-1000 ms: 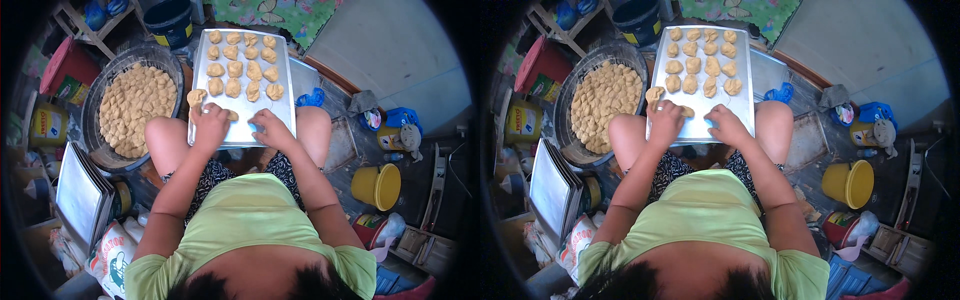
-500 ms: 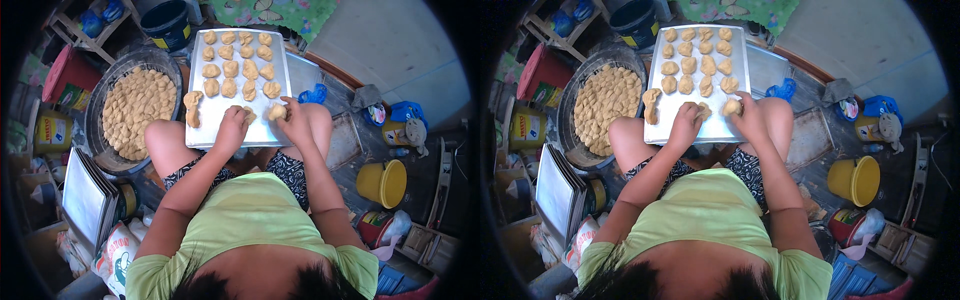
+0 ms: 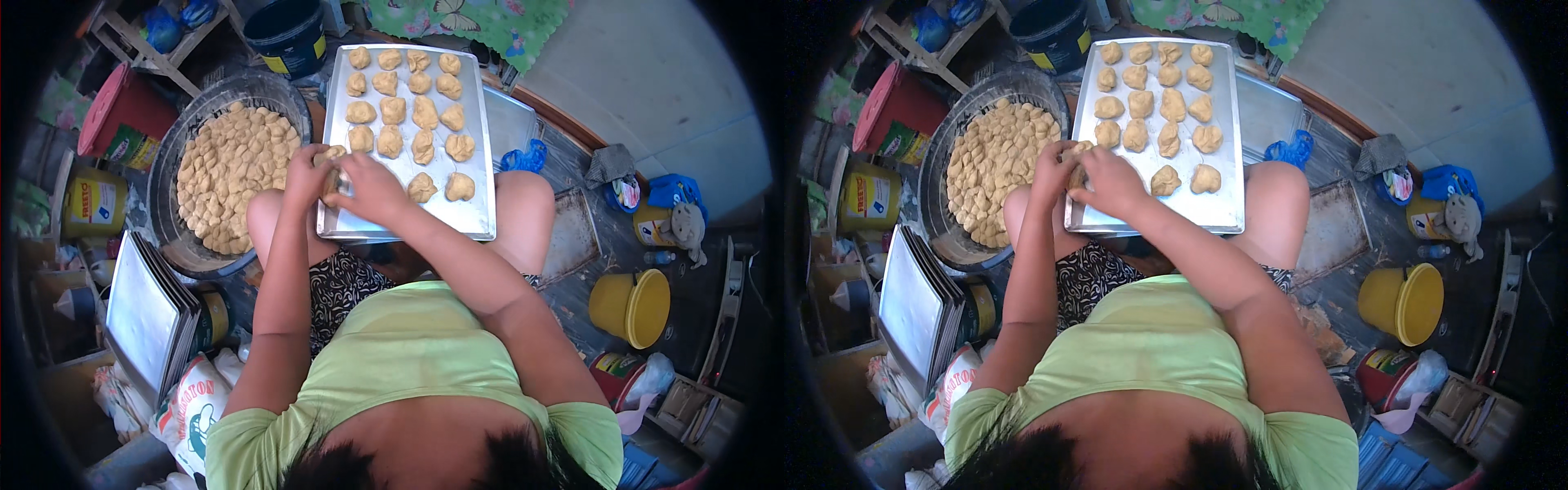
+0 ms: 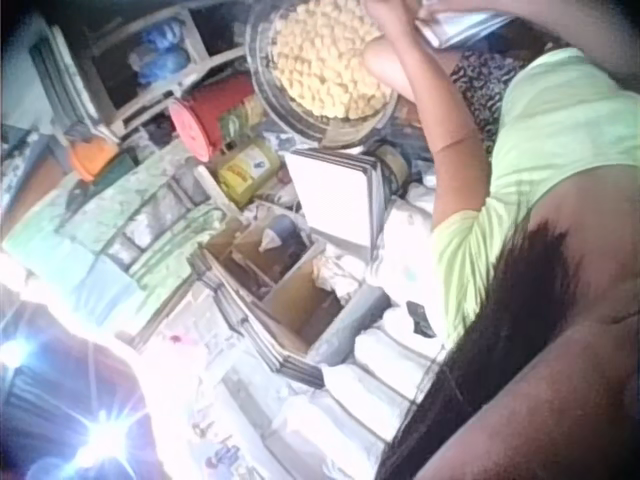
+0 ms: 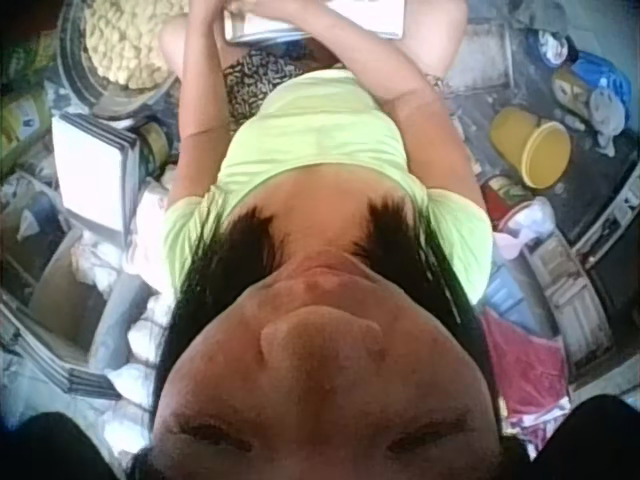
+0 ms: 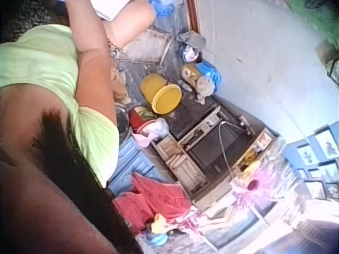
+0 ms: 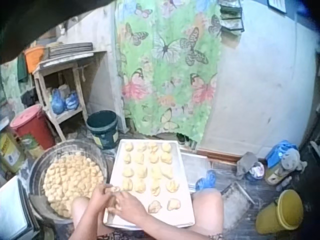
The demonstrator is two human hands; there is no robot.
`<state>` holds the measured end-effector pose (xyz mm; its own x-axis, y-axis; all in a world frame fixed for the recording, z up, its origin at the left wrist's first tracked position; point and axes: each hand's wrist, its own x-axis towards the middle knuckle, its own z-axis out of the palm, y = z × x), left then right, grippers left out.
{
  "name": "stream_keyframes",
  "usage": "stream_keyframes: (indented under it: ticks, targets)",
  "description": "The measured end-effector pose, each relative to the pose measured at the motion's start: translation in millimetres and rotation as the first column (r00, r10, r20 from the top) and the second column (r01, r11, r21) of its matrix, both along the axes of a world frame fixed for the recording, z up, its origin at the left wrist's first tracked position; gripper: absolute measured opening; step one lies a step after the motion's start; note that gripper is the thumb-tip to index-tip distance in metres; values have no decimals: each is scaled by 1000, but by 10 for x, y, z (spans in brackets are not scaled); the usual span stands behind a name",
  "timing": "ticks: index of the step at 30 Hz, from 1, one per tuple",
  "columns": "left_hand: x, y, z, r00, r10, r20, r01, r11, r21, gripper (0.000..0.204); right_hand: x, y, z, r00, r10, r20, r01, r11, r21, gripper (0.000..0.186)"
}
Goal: The person takes dough pieces from a basin, arranges them onto baking trays by hand, and sets the filled trays aside.
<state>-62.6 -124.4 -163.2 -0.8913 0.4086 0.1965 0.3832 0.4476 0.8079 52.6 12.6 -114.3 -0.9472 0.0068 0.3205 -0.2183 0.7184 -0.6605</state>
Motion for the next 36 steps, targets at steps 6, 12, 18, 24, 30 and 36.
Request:
stream_keyframes:
  ticks: [6,12,18,24,30,36]
  targets:
    - [446,-80,165,950,-5,313,-55,982,183,17,55,-11,-68,991,-35,127,64,971,-231,29]
    - [808,113,252,998,-30,63,29,999,19,19,436,501,-72,955,-295,28,272,911,310,33]
    - [885,215,420,976,-57,-212,41,996,-82,31,608,548,-106,973,-230,7,215,919,330,43]
    - [798,171,256,967,-235,-100,214,960,-182,40,747,649,-16,979,-204,-28,204,946,251,46]
    - [881,440,497,859,-348,-376,196,901,-386,39,890,966,-118,974,-200,110,137,899,417,51]
    - [833,524,566,893,-426,-148,300,807,-509,41,1023,1029,184,938,-341,54,320,918,233,41]
